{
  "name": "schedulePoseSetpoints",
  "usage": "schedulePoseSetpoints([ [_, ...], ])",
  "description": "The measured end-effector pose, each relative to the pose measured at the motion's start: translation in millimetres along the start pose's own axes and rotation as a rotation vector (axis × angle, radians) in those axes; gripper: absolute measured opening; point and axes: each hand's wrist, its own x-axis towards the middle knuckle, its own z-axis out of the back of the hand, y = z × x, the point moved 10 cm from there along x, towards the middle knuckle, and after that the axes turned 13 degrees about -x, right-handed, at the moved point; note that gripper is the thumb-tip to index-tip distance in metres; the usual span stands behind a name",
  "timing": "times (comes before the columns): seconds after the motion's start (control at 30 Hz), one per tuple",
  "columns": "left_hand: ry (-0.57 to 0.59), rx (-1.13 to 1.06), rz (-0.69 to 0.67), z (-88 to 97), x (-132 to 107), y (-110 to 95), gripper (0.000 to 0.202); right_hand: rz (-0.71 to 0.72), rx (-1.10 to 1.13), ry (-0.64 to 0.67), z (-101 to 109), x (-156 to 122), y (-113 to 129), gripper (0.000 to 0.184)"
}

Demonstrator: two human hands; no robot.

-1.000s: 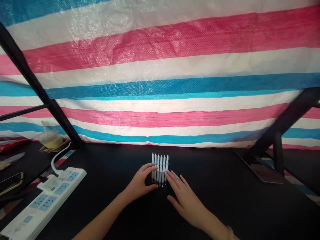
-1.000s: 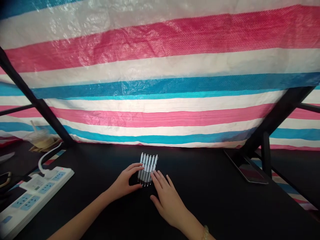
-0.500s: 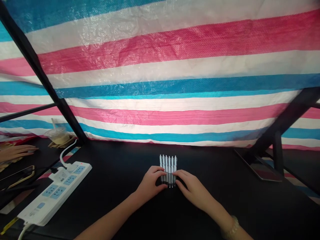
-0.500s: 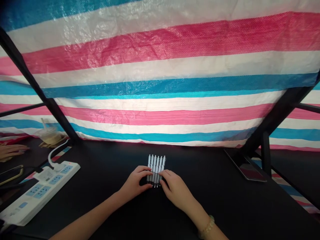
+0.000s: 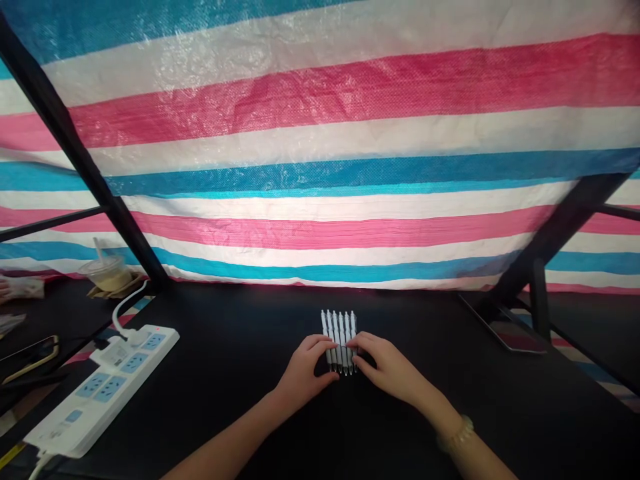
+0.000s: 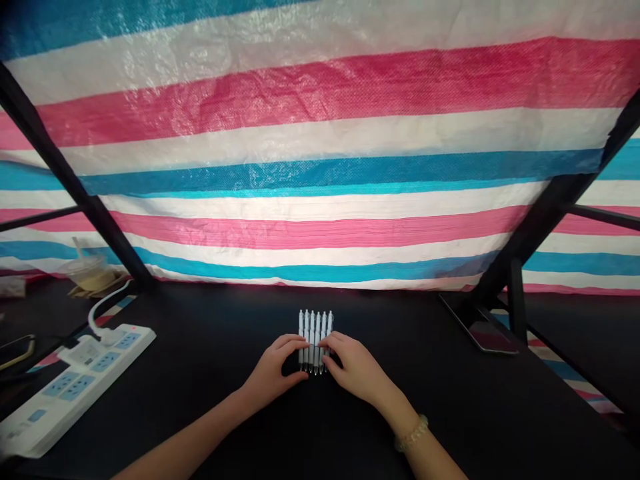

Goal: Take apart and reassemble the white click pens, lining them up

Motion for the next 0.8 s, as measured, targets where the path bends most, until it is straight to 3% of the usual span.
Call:
schedulePoseSetpoints([
  [0.23, -0.012, -0.045, -0.023, 5.2, 0, -3, 0.046, -0.017, -0.054, -0.04, -1, 0, 0, 0.022],
  [0.5, -0.149, -0.041, -0.083, 23.8, 1, -12, 0.032, -0.062, -0.139, -0.122, 3, 0, -8, 0.021],
  [0.8, -0.207, 0.014, -0.107, 34.7, 2, -11, 0.022, -0.034, -0.165, -0.129, -3, 2, 3, 0.021],
])
